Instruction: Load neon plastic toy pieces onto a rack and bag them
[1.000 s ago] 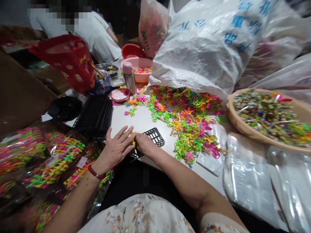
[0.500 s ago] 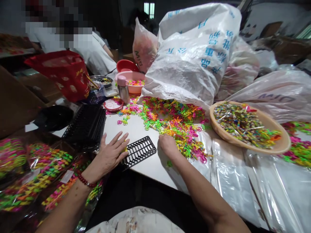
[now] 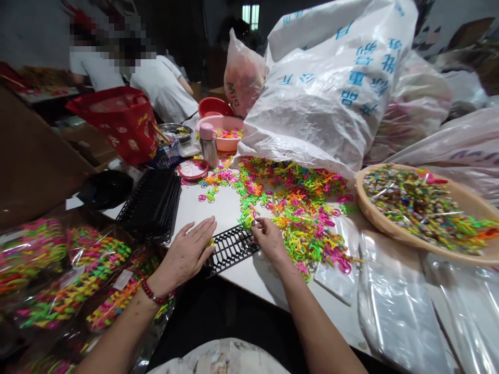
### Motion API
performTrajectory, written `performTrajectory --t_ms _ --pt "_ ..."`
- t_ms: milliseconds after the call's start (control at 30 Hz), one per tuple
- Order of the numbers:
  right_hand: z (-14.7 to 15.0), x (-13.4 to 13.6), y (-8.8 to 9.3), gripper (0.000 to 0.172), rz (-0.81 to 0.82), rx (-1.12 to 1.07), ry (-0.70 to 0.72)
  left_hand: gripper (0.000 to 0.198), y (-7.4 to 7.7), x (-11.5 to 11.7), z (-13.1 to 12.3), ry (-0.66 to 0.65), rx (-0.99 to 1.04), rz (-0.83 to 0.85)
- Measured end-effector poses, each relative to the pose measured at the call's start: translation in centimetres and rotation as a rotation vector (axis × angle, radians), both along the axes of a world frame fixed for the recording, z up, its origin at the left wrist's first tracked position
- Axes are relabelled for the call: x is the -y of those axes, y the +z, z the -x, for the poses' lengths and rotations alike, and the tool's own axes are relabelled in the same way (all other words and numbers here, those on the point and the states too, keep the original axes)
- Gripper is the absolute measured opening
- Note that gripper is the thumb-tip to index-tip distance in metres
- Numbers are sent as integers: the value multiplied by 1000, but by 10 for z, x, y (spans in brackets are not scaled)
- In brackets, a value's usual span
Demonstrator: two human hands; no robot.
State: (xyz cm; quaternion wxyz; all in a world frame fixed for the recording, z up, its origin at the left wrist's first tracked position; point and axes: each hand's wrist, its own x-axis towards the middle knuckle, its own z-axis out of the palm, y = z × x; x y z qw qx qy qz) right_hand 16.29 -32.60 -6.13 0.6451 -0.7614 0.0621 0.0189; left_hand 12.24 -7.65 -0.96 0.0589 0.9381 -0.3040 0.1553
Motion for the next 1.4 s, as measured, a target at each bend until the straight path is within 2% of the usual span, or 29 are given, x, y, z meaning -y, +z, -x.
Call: performTrajectory --t_ms 67,100,167,267,333,433,533,633,667,733,833,967,1033,1167,1233,1300,1400 --pt "-2 -9 -2 42 -32 16 36 50 0 0 0 -2 -7 7" --pt "-5 -11 -2 44 15 48 41 50 0 0 0 -4 -10 10" --pt "-13 -10 1 43 227 173 -7 49 0 0 0 -6 -16 12" --pt "-27 0 11 25 611 388 -121 50 0 0 0 -6 -13 15" --pt "-34 5 18 17 715 432 -121 50 -1 0 -1 -8 -2 26" --pt "-32 2 23 16 619 361 -29 51 -4 -1 -2 -10 6 52" --pt "-20 -13 20 17 299 180 59 52 -5 -1 -2 -10 -11 81" --pt "-7 -32 14 30 -99 16 147 54 -4 -2 -2 -11 -36 104" --pt "-3 -38 12 33 -193 -31 198 54 -3 -2 -2 -12 -43 110" --pt "2 -49 7 34 -279 -139 333 54 -2 -2 -2 -16 -55 120" --pt "-1 -62 1 28 -240 -220 423 54 -1 -2 -2 -16 -68 123" --pt "-16 -66 -1 33 -250 -11 205 55 -2 -2 -1 -14 -66 118" --pt "-20 -64 -1 36 -302 57 169 56 -2 -3 -2 -22 -69 125" --pt "-14 -67 -7 27 -273 26 350 57 -2 -4 -3 -37 -91 148" --pt "-7 -71 -11 19 -171 61 404 57 -2 -4 -4 -44 -93 152" --pt "-2 -75 -12 11 16 164 424 57 -2 -4 -4 -47 -91 159" --pt "0 -77 -10 12 299 310 443 57 -2 -4 -4 -49 -99 169"
